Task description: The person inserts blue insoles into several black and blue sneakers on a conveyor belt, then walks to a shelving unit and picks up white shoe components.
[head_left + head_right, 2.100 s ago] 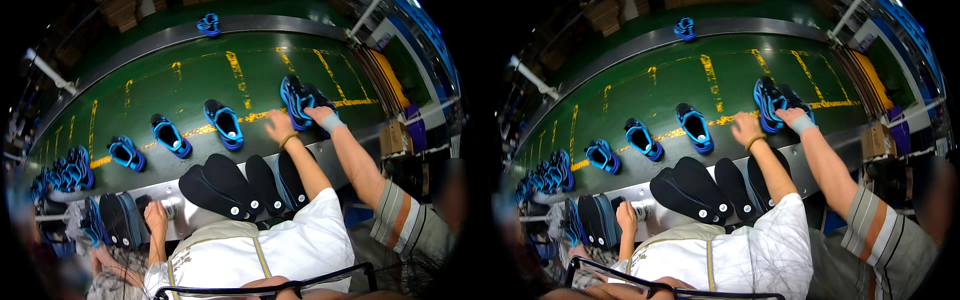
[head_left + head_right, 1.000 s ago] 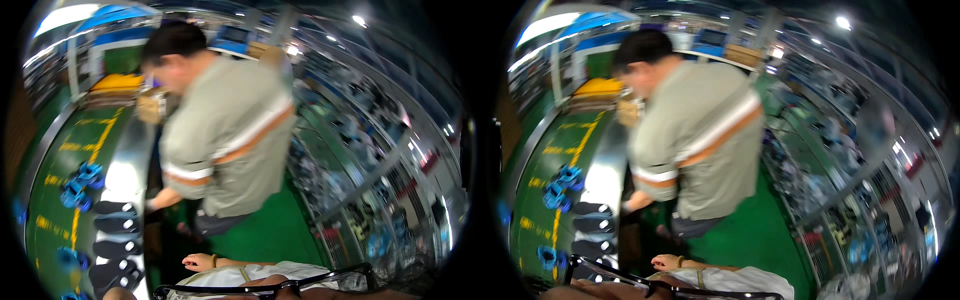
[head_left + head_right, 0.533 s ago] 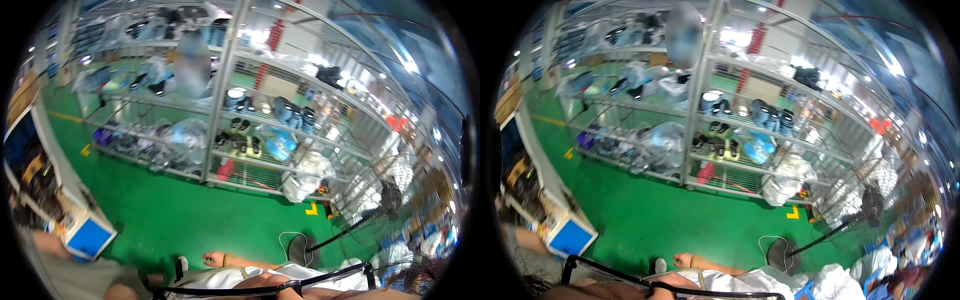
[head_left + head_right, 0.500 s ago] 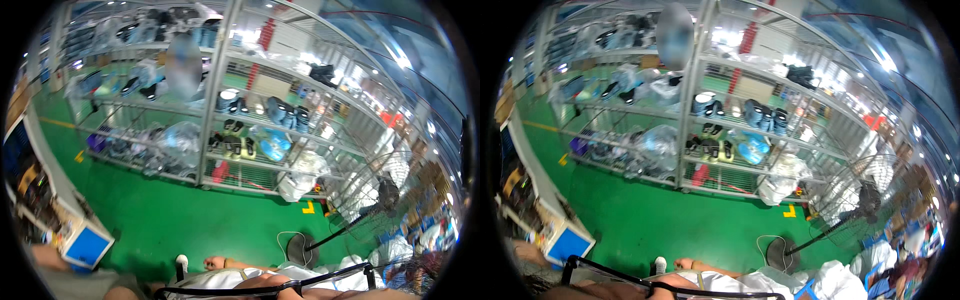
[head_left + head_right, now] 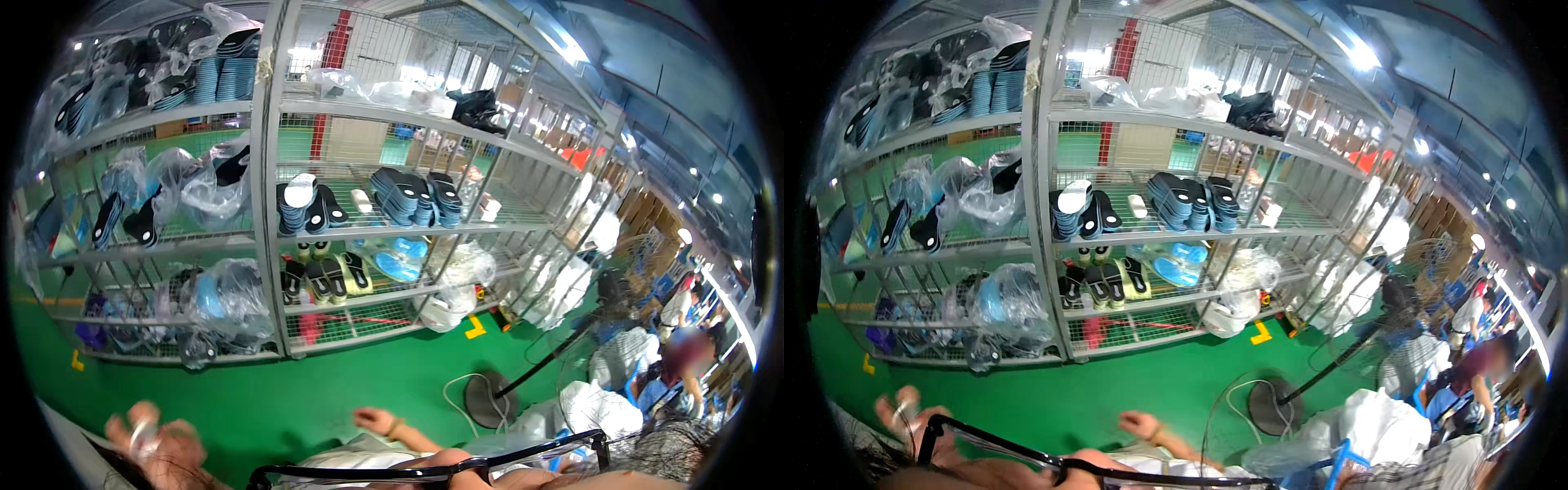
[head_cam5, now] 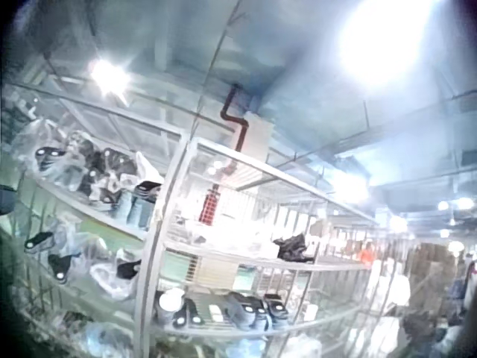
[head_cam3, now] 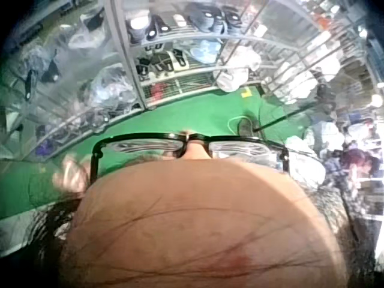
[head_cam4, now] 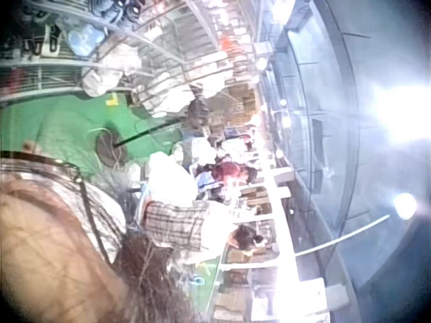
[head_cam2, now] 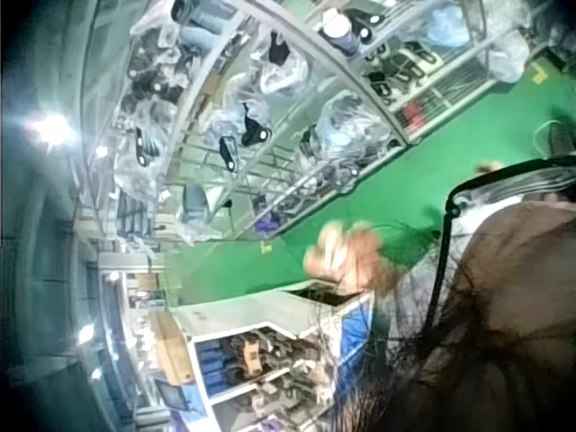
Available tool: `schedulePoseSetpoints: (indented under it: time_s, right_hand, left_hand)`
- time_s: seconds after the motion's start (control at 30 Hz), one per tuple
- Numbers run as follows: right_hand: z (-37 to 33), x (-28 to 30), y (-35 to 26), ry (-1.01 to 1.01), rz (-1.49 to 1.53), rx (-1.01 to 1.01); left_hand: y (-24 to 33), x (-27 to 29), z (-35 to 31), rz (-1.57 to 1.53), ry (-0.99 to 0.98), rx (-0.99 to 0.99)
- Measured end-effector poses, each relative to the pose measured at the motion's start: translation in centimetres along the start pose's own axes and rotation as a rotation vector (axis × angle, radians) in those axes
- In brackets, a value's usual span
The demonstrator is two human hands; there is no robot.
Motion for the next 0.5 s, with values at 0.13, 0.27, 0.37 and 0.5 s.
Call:
schedulePoseSetpoints:
  time_s: [0.13, 0.27, 0.37, 0.5]
  right_hand:
    - [5.3, 13.3, 2.2, 0.447, -0.113, 0.028]
    - [17.6, 24.7, -5.8, 0.815, -0.257, 0.405]
    - [29.5, 28.0, -12.1, 0.783, -0.536, 0.541]
    - [42.1, 31.8, -14.0, 0.788, -0.825, 0.180]
  left_hand:
    - [-6.0, -5.5, 4.5, -0.090, -0.268, 0.076]
    - [-15.4, -14.8, 5.2, 0.185, -0.545, 0.447]
    - [-18.8, -20.9, 6.6, -0.900, -0.225, 1.181]
    - [-17.7, -27.1, 12.6, -0.523, -0.376, 1.008]
Point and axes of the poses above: each hand's wrist, its own z-axis towards the middle knuckle, its own x-axis out of the back of the hand, y = z × x, the point moved 4 cm from there along z, towards the middle knuckle, and after that the axes turned 2 degrees about y, right-handed, at the moved point
